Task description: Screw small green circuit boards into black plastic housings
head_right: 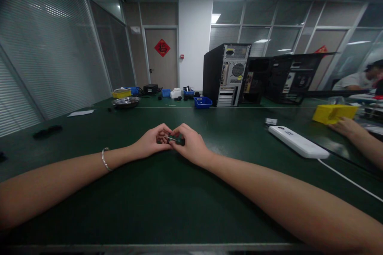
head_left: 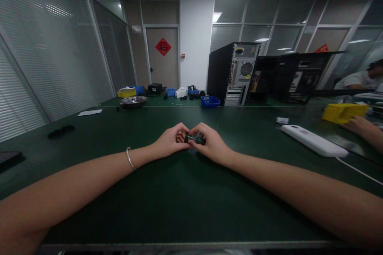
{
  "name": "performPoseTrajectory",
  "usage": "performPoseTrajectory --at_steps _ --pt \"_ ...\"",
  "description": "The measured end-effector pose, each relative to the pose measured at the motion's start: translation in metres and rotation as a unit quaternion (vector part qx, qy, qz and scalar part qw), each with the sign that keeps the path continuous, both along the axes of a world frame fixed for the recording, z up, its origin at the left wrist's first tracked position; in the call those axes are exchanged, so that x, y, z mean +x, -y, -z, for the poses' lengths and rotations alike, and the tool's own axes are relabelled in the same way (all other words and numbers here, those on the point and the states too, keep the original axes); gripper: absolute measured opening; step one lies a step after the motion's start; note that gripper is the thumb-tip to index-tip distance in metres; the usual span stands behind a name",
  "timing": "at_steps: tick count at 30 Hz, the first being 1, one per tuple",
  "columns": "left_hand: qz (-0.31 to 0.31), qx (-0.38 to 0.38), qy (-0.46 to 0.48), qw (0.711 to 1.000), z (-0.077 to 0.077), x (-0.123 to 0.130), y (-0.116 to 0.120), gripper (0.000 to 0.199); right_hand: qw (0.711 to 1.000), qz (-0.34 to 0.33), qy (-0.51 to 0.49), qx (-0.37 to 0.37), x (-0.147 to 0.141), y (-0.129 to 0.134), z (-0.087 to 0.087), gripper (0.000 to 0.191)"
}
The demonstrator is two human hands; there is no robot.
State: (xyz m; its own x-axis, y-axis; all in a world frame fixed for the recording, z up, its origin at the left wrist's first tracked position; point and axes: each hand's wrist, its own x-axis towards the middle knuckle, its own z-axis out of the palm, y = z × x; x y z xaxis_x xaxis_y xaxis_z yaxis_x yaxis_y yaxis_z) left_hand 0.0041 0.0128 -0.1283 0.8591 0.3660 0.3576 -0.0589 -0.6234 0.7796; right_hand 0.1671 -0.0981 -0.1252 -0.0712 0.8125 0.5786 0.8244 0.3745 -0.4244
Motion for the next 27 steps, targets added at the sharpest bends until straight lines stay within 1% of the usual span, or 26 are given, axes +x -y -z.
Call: performPoseTrajectory --at_steps 4,6,8,11,14,17,20,22,24,27 --pt "0.001 0.004 0.005 1.0 -0.001 0.0 0.002 0.032 0.999 0.026 0.033 -0.007 -0.004 0.003 -0.004 0.019" --pt "0.011 -0.012 0.01 1.0 -0.001 0.0 0.001 0.031 0.998 0.041 0.055 -0.008 -0.006 0.005 -0.005 0.019" --pt "0.031 -0.055 0.011 0.998 0.0 0.001 0.0 0.034 0.996 0.053 0.071 -0.008 -0.006 0.006 -0.006 0.019" --pt "0.055 -0.143 0.006 0.988 -0.001 0.003 -0.003 0.037 0.995 0.06 0.073 -0.013 -0.005 0.006 -0.005 0.018" --pt "0.035 -0.185 -0.002 0.982 -0.002 0.006 -0.005 0.035 0.996 0.056 0.068 -0.014 -0.003 0.004 -0.004 0.016" --pt "0.02 -0.19 -0.017 0.982 -0.003 0.008 -0.006 0.03 0.997 0.043 0.071 -0.008 -0.002 0.004 -0.003 0.018" --pt "0.006 -0.199 -0.005 0.98 -0.001 0.009 -0.007 0.028 0.997 0.038 0.073 -0.006 -0.003 0.004 -0.003 0.023" --pt "-0.014 -0.223 0.024 0.974 0.002 0.01 -0.012 0.028 0.997 0.038 0.068 -0.004 -0.003 0.004 -0.003 0.028" --pt "-0.043 -0.257 0.069 0.963 0.006 0.01 -0.019 0.026 0.997 0.036 0.062 -0.001 -0.002 0.004 -0.003 0.03" --pt "-0.1 -0.28 0.128 0.946 0.01 0.01 -0.034 0.023 0.998 0.023 0.057 -0.005 0.001 0.004 -0.003 0.025"
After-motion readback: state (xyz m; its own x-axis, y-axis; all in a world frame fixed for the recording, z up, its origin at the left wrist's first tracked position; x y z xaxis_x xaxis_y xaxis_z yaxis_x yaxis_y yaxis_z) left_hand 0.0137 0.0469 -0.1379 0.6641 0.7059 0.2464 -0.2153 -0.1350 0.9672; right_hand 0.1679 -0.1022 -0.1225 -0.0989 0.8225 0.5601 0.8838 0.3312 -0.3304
